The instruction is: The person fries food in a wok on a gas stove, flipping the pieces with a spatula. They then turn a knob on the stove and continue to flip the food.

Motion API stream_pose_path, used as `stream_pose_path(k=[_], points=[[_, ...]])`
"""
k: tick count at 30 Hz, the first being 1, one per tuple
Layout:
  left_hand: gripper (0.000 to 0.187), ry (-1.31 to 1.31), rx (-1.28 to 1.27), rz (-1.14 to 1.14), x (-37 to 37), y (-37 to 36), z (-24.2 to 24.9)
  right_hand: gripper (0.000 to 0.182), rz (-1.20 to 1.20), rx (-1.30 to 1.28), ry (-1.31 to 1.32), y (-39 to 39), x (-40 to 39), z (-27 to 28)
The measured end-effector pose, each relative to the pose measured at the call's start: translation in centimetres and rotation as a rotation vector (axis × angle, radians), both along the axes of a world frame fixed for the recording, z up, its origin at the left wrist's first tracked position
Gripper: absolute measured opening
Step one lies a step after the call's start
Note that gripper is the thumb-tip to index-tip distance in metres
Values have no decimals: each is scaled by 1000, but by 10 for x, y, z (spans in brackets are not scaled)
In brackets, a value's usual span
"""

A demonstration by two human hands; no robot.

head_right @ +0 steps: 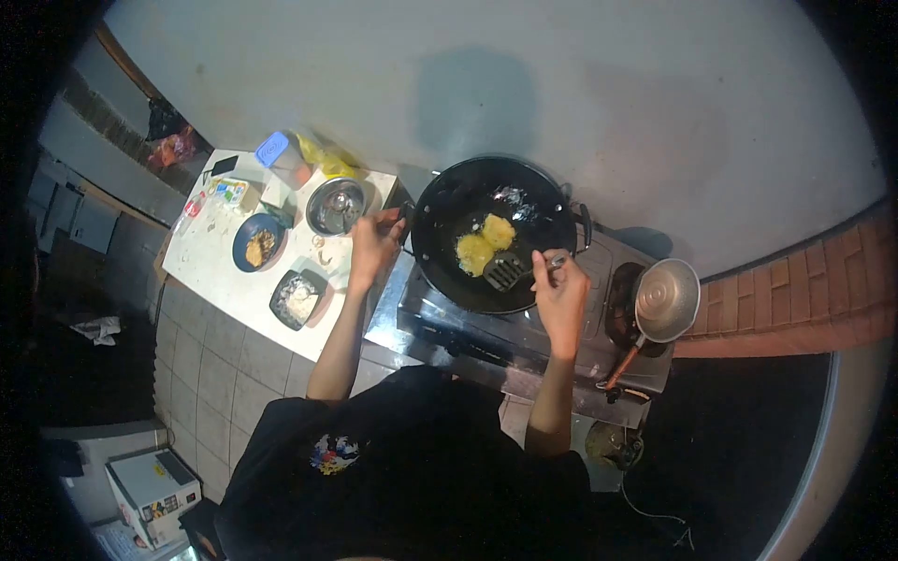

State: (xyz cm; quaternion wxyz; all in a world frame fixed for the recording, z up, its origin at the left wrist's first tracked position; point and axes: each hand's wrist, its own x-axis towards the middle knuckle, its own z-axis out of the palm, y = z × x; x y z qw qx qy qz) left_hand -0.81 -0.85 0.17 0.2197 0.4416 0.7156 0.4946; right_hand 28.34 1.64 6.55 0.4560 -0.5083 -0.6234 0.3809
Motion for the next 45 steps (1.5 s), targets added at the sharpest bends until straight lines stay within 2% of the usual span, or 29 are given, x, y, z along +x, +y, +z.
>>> stream_pose_path(k=[2,5,11,14,18,28,32,35,39,42,45], points=[[27,112,59,-2,1,-1,2,16,-19,10,37,-2,0,-5],[28,146,103,-16,-2,1,-9,17,-50,33,84,-4,0,-6],[27,27,47,-23,1,-1,-4,18,-91,55,28,-10,5,4],[29,113,96,-48,-1,-2,-4,17,-104,68,-27,-13,5,9],[28,11,2,-28,2,-3,8,16,-95,141,-116,-14,5,6],[31,38,76,-44,0,-5,3,16,-71,99,-97,-15,0,6],[35,-129,26,-47,-5,-12,-3,15,-70,75,-86,-15,1,3],[33,-215,101,-61,-7,-14,-12,15,-58,59,-66,-17,-1,0],[34,-237,81,-52,-6,-18,-5,13,-27,53,-47,-19,-4,-7],[31,-201,161,-35,-6,-17,-7,11,-4,112,-24,-21,-5,-11],[32,-199,73,-27,-2,-22,4,8,4,117,-40,-24,-5,-13]])
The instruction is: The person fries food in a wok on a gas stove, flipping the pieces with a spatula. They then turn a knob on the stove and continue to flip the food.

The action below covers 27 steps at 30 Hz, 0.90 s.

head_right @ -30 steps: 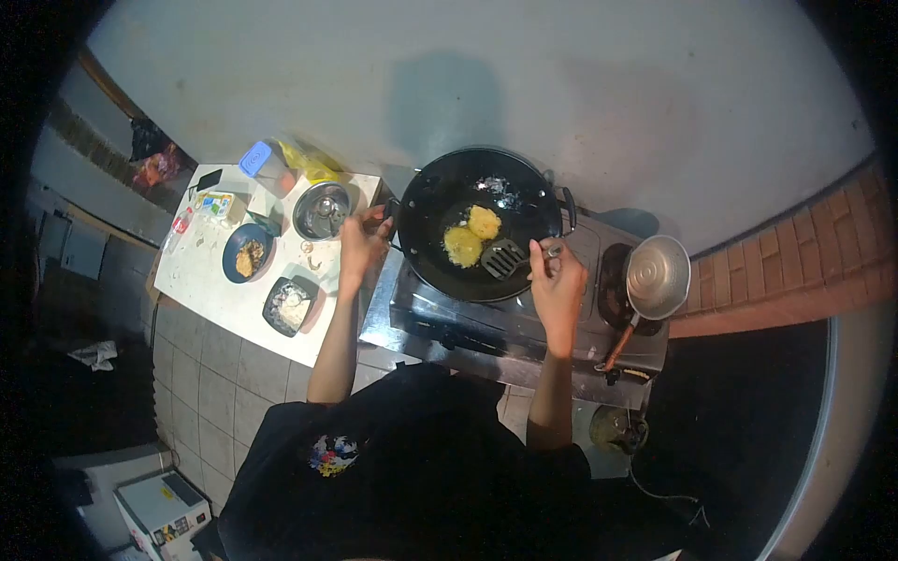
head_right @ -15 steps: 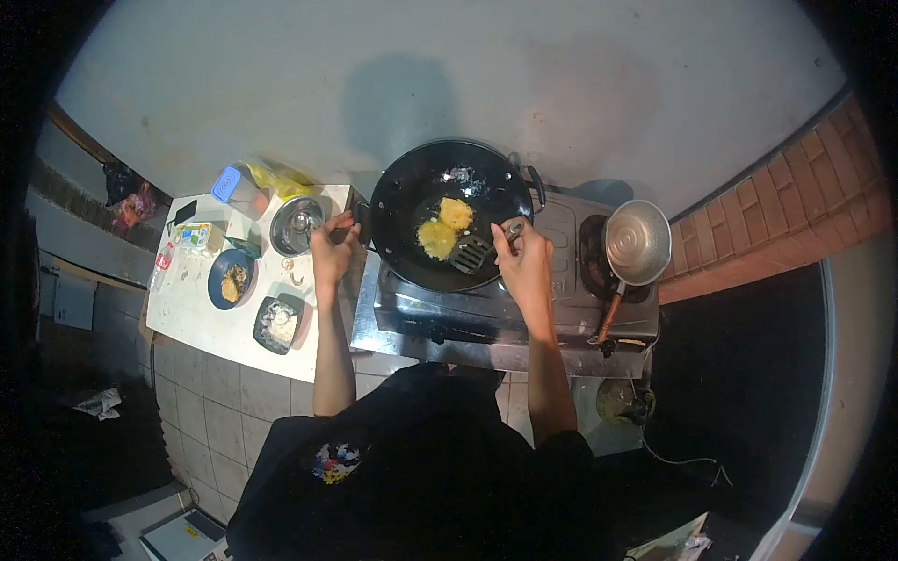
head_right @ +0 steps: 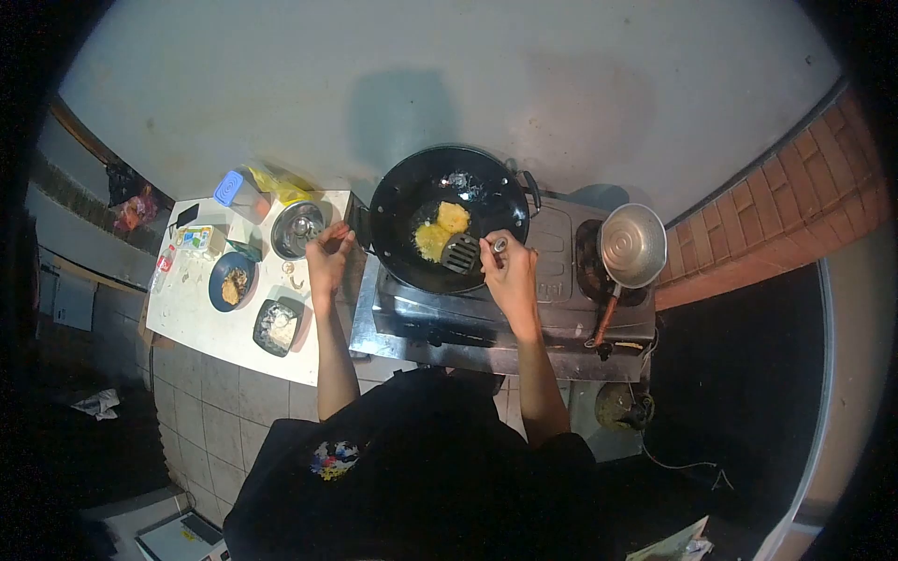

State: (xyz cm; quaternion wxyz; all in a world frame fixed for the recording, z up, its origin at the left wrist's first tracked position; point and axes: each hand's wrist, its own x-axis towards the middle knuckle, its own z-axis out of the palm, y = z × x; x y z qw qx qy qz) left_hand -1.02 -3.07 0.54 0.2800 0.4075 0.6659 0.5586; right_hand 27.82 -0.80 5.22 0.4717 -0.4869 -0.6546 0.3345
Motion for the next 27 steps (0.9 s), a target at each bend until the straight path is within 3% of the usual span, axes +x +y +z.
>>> stream_pose_path(k=[8,27], points=[[30,36,35,-15,-1,2,-18,5,-35,37,108,-9,-2,-8],[30,117,53,-7,10,-3,-8,9,-104,10,187,-12,-11,-23]])
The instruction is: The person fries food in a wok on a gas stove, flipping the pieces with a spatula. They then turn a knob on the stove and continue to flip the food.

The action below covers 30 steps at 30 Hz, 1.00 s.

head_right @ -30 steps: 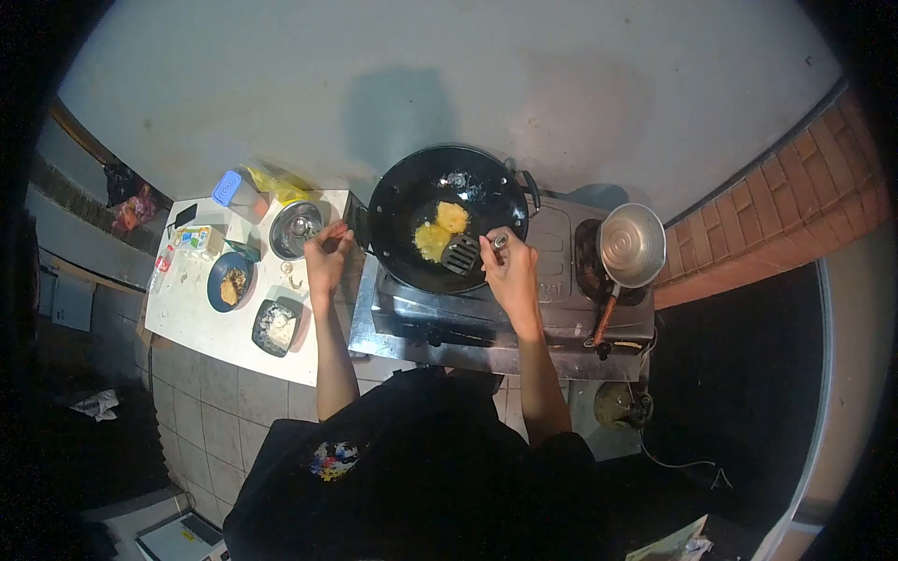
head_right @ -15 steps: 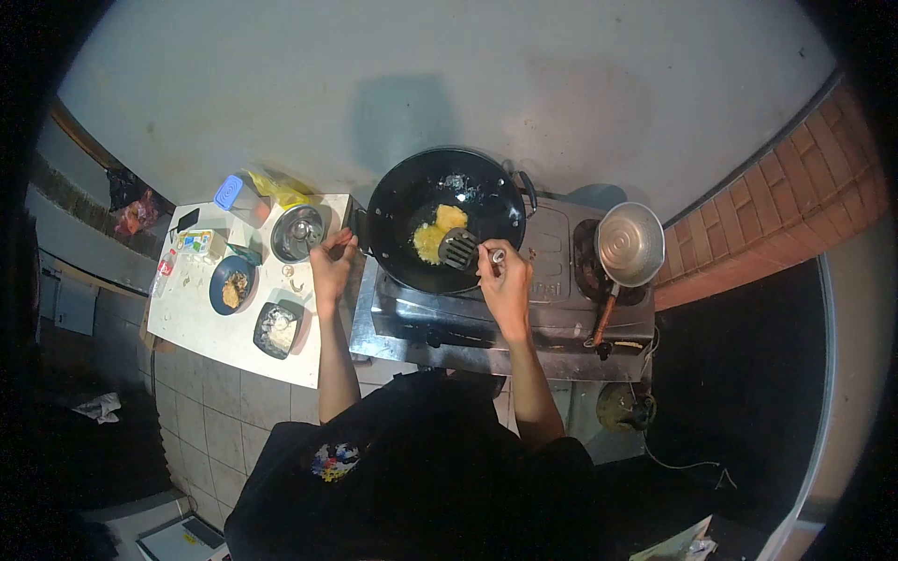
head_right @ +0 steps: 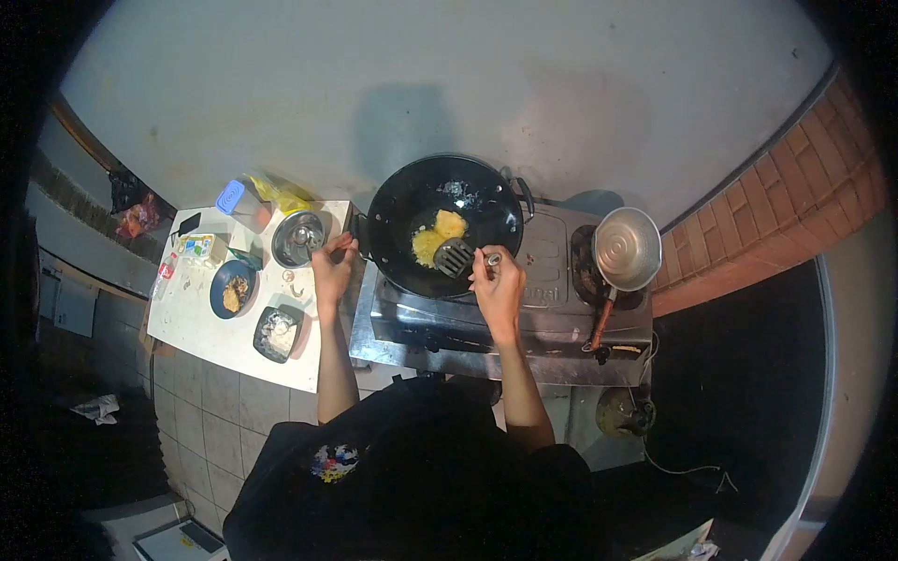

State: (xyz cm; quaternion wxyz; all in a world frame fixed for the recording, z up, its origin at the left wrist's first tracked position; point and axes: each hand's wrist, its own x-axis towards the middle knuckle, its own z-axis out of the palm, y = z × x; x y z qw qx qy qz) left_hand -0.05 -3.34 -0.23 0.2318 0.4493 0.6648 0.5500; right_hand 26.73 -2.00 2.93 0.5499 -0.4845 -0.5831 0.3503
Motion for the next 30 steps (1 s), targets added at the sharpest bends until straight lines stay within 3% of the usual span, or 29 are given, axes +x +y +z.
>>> stream_pose_path(k=[30], points=[[30,29,-9,-5,-2,0,1,15,-29,-5,197,14,-27,-39]])
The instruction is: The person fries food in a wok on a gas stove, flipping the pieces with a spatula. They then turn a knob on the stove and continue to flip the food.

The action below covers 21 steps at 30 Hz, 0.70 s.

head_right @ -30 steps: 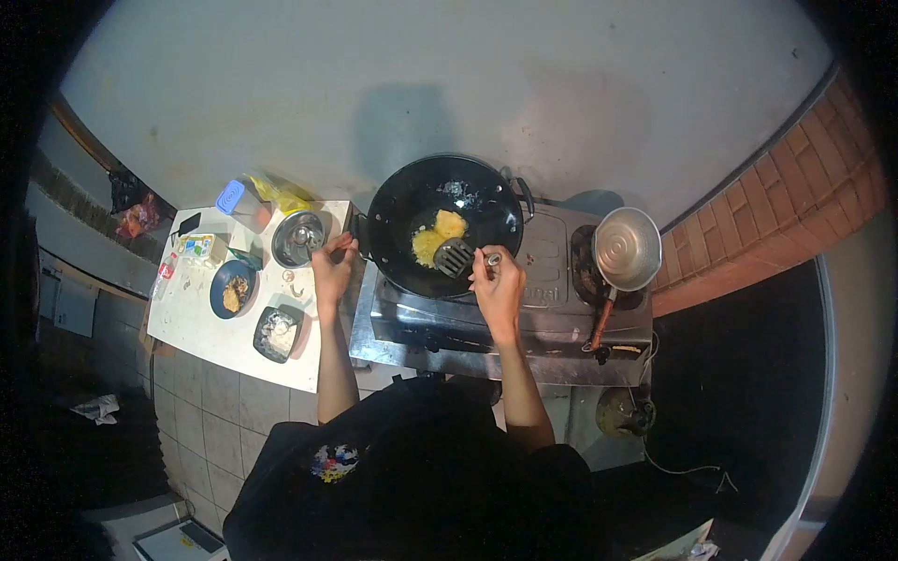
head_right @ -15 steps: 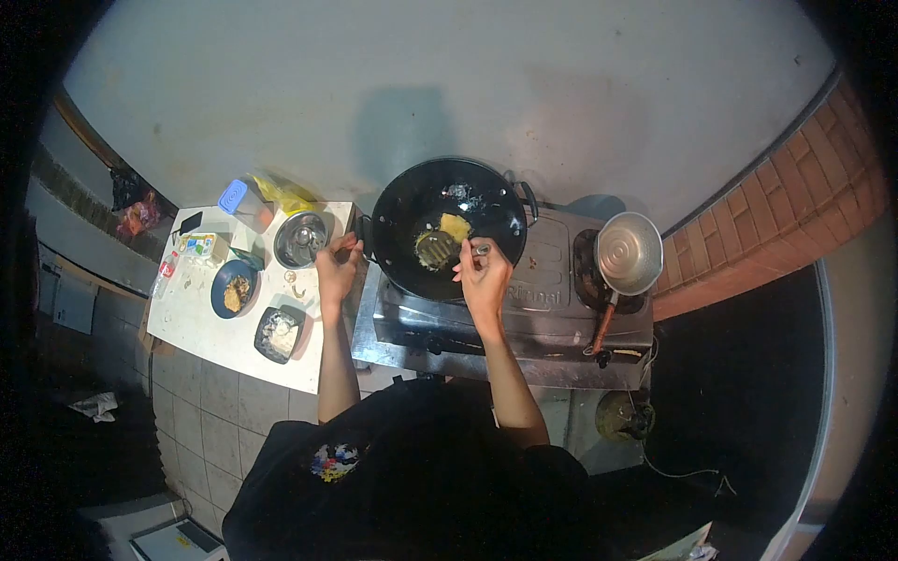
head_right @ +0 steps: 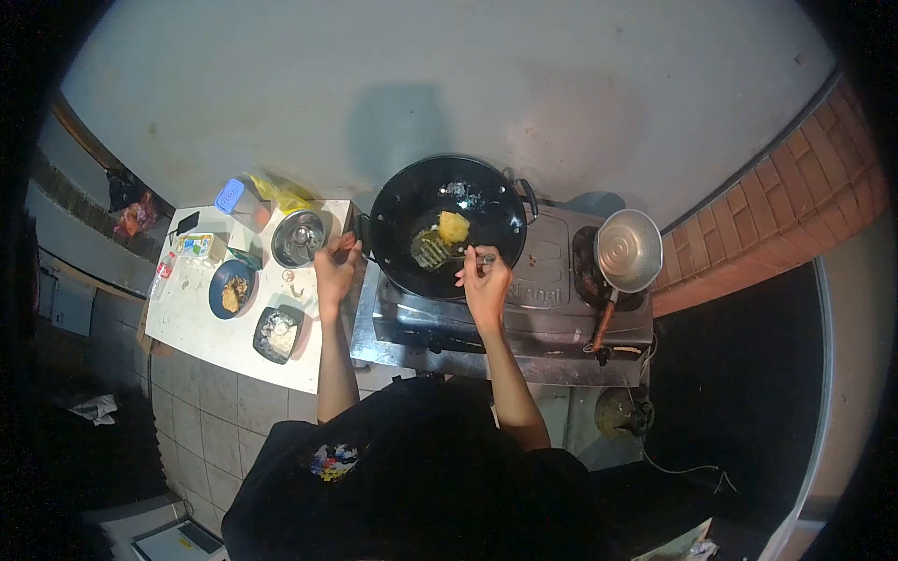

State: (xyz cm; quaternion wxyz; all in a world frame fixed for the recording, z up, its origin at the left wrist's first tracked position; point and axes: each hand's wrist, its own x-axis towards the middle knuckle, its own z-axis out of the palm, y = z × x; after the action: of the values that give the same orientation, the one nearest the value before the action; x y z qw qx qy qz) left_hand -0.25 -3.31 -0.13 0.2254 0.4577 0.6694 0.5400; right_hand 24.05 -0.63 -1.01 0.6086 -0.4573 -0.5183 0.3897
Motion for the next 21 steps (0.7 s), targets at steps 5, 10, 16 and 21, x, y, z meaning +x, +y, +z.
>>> stream_pose_path(k=[5,10,16,21], points=[[32,-19,-1,-16,-3,1,-7,16,-4,-36,-2,-3,4,-5],[30,11,7,4,0,1,-4,17,9,-49,-20,-5,5,-5],[30,26,9,8,2,-1,-2,15,17,-86,-58,-4,8,-7],[30,8,31,-4,0,2,-8,14,19,-51,-22,-3,6,-5]])
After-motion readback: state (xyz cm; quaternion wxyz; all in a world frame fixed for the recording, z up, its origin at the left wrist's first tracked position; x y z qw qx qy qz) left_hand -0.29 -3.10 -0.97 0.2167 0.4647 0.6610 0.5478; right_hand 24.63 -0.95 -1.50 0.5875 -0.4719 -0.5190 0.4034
